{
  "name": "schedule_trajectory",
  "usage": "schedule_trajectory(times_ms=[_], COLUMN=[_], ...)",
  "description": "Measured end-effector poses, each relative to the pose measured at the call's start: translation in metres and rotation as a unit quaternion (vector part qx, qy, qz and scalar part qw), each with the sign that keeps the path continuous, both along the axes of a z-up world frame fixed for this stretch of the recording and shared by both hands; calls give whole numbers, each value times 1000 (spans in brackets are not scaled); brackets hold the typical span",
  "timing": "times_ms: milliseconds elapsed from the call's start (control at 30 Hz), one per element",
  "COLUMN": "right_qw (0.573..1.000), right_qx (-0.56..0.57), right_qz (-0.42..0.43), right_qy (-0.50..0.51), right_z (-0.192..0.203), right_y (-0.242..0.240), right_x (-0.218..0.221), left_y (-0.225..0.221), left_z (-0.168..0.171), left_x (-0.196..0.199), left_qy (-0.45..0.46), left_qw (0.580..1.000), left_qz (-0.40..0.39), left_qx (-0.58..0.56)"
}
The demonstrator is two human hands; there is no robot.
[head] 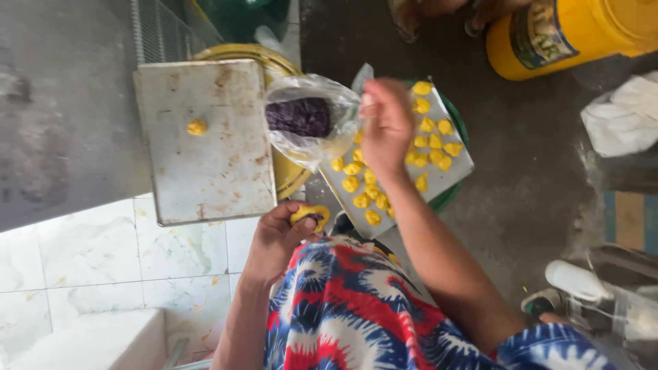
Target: Filling small portions of yellow dough with purple filling and arranging them on a tray.
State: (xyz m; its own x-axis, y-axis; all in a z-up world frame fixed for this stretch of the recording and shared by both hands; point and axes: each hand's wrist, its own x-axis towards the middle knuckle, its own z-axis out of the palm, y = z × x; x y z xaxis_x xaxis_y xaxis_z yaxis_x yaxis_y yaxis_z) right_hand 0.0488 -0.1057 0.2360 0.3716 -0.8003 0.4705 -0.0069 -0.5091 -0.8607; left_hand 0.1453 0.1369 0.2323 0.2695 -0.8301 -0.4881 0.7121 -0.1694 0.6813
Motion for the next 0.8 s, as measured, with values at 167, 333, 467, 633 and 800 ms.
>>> schedule_trajectory(times_ms=[167, 333, 467, 633, 800], right_qw=[965, 966, 915, 905, 954], right_qx=[-18, 212, 362, 376, 290], right_qz=[52, 51, 133, 188, 61], right_qy=[256, 140, 119, 65, 36], right_z=[-146, -69, 5, 33, 45], right_y=[-11, -3, 46, 75, 88], right_x=[40, 29, -12, -74, -145], left_y=[3, -16, -47, -74, -84], left_z=[-5, -3, 1, 17, 58], left_x=[37, 60, 48, 1, -57], left_qy=[-9, -15, -60, -85, -94], left_qw=[998, 998, 998, 991, 981], left_qz=[60, 39, 7, -102, -165], left_qx=[5, -36, 6, -23, -44])
